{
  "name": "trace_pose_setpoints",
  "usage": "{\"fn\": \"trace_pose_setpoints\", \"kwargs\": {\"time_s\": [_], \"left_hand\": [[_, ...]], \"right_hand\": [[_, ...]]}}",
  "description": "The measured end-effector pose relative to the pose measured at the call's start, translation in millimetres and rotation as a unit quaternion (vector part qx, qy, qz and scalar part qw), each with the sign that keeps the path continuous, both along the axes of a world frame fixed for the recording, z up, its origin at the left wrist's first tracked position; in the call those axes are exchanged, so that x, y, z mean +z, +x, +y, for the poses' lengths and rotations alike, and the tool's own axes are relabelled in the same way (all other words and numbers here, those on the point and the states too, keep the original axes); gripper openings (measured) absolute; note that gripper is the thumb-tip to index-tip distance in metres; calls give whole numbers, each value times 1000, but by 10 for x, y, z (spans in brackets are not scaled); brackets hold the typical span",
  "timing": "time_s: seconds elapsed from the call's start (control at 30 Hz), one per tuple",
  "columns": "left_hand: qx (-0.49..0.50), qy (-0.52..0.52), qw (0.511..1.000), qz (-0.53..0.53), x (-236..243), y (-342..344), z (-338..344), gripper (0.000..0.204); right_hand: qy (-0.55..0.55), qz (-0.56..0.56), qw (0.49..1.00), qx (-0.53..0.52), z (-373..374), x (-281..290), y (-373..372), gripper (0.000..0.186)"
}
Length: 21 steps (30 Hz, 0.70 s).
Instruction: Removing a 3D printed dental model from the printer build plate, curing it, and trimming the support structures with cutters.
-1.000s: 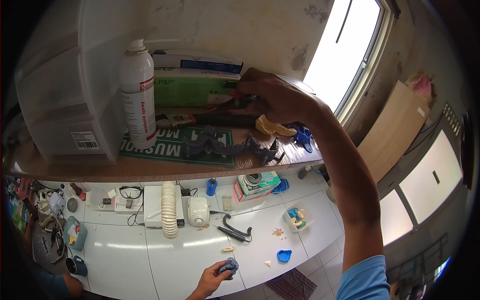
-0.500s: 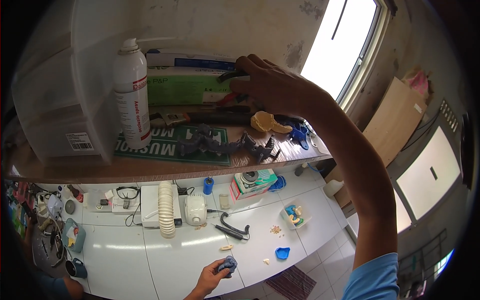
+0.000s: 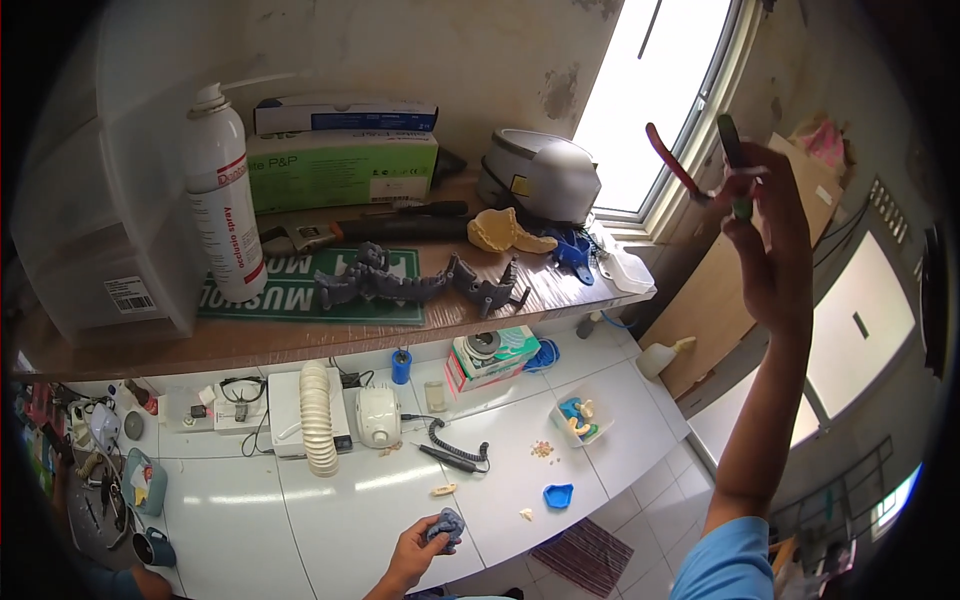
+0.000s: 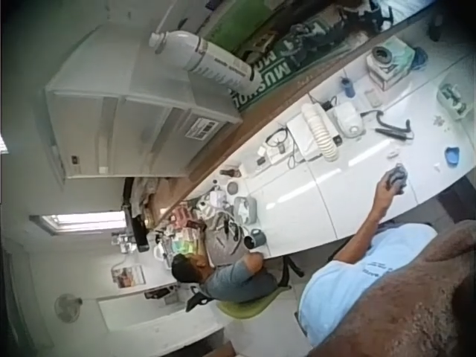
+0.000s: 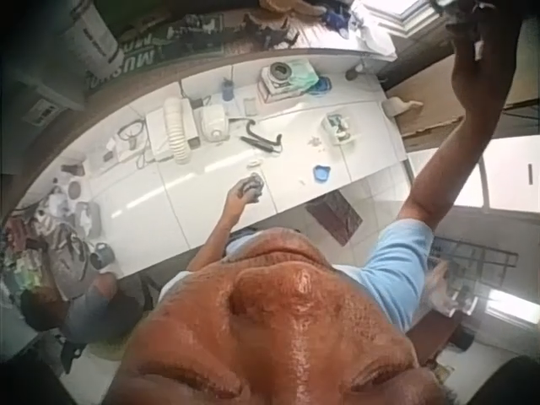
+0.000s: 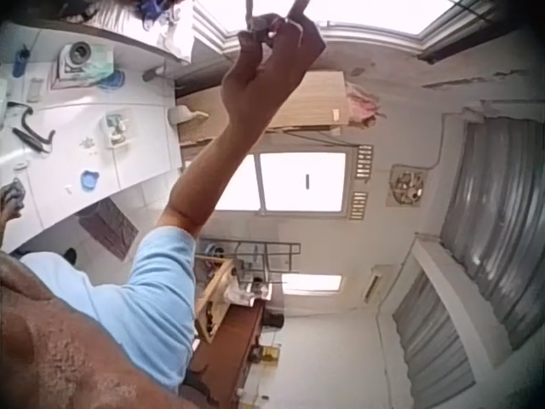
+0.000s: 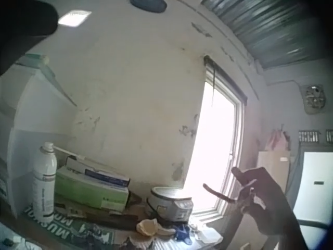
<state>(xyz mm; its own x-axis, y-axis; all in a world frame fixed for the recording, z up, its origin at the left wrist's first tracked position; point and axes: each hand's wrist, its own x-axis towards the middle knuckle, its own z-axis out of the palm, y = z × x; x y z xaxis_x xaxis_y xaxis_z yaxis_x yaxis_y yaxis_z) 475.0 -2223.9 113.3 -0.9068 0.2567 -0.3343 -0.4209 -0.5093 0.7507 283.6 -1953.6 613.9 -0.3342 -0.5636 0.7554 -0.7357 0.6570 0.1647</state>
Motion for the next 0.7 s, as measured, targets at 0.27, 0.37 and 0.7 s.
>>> {"fn": "trace_pose_setpoints", "kwargs": {"time_s": [0.27,0.37,0.7], "left_hand": [[-27,-80,996,31,74,-218,110,60],[-40,-97,994,14,49,-422,248,65],[107,-255,946,169,-675,-1154,163,56]], "right_hand": [[-146,-424,877,-174,1026,-2261,1086,20],[-200,-514,799,-241,1336,-3274,1554,28],[-104,-461,864,-174,310,-4911,2418,22]]}}
